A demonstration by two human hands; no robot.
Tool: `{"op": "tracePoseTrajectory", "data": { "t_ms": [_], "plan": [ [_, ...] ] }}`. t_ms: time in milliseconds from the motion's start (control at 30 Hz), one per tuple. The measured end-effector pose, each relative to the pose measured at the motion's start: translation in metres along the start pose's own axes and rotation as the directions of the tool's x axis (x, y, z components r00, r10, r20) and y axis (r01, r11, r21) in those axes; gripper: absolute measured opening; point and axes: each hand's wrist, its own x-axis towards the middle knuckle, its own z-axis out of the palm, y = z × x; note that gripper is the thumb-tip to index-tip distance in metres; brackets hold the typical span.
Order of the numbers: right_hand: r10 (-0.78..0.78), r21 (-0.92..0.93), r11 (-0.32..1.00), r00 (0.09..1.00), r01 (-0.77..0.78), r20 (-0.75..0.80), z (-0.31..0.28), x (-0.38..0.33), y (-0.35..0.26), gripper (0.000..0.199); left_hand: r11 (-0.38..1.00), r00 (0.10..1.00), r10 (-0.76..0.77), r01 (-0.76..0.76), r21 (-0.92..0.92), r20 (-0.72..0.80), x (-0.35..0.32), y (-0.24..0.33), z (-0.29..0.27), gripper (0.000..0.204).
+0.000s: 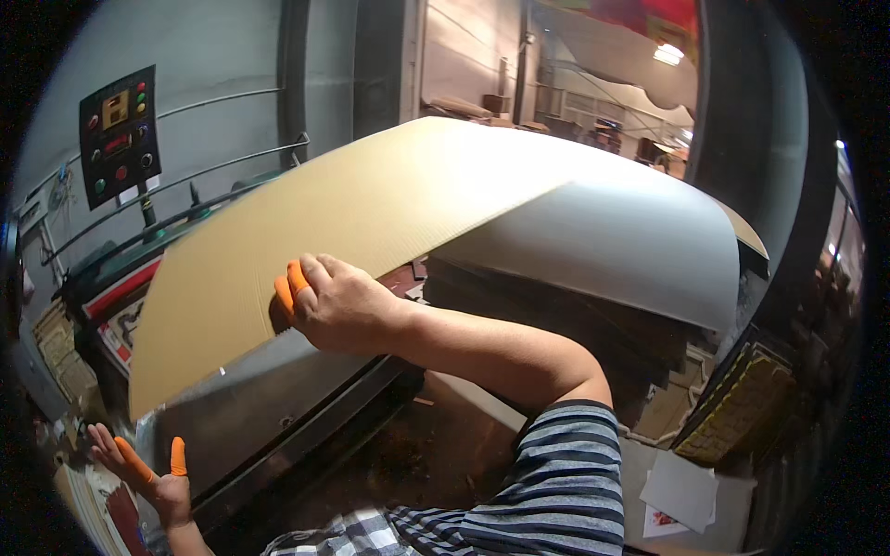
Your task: The person repeatedly places large cardboard sheets onto a guillotine-style paper cutter, aligns them, and operates the machine to cut them. The cut pieces are then stacked on a nearby table. The process is repeated multiple times throughout the clip.
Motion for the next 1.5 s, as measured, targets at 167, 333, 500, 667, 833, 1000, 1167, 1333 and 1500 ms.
{"op": "tracePoseTrajectory", "data": {
  "t_ms": [167,333,500,667,833,1000,1167,1333,1500],
  "plan": [
    [0.017,0.027,0.999,0.985,-0.022,0.173,0.004,-0.064,0.041,0.032,0.922,0.948,0.207,-0.106,-0.372,0.242,0.031,0.064,0.015,0.110],
    [-0.012,-0.068,0.997,0.935,0.039,0.354,0.008,-0.105,0.052,0.031,0.796,0.805,0.406,-0.079,-0.601,0.432,0.027,0.130,0.072,0.076],
    [-0.016,-0.039,0.999,0.981,0.024,0.191,0.010,-0.095,0.056,0.028,0.791,0.848,0.339,-0.022,-0.612,0.407,-0.012,0.145,0.105,0.064],
    [0.186,0.046,0.979,0.967,-0.197,0.172,0.005,-0.143,0.058,0.050,0.755,0.838,0.300,0.083,-0.650,0.456,-0.040,0.159,0.162,0.051],
    [0.722,-0.580,0.391,0.629,-0.715,-0.289,-0.034,-0.249,0.117,0.100,0.704,0.792,0.279,0.216,-0.677,0.544,-0.049,0.147,0.159,0.055],
    [0.970,-0.558,0.165,0.235,-0.813,-0.056,-0.035,-0.333,0.138,0.096,0.690,0.773,0.268,0.264,-0.674,0.576,-0.052,0.168,0.170,0.055],
    [0.995,-0.562,0.012,0.065,-0.827,-0.076,-0.022,-0.322,0.134,0.091,0.687,0.807,0.224,0.268,-0.676,0.547,-0.061,0.171,0.179,0.054],
    [0.955,0.344,-0.238,-0.154,-0.908,0.253,-0.019,-0.356,0.158,0.044,0.781,0.847,0.143,0.221,-0.584,0.511,-0.038,0.155,0.179,0.055],
    [0.938,0.170,0.038,0.094,-0.985,0.333,-0.091,-0.293,0.132,0.021,0.901,0.862,0.052,0.177,-0.397,0.503,0.000,0.084,0.166,0.040]
  ]
}}
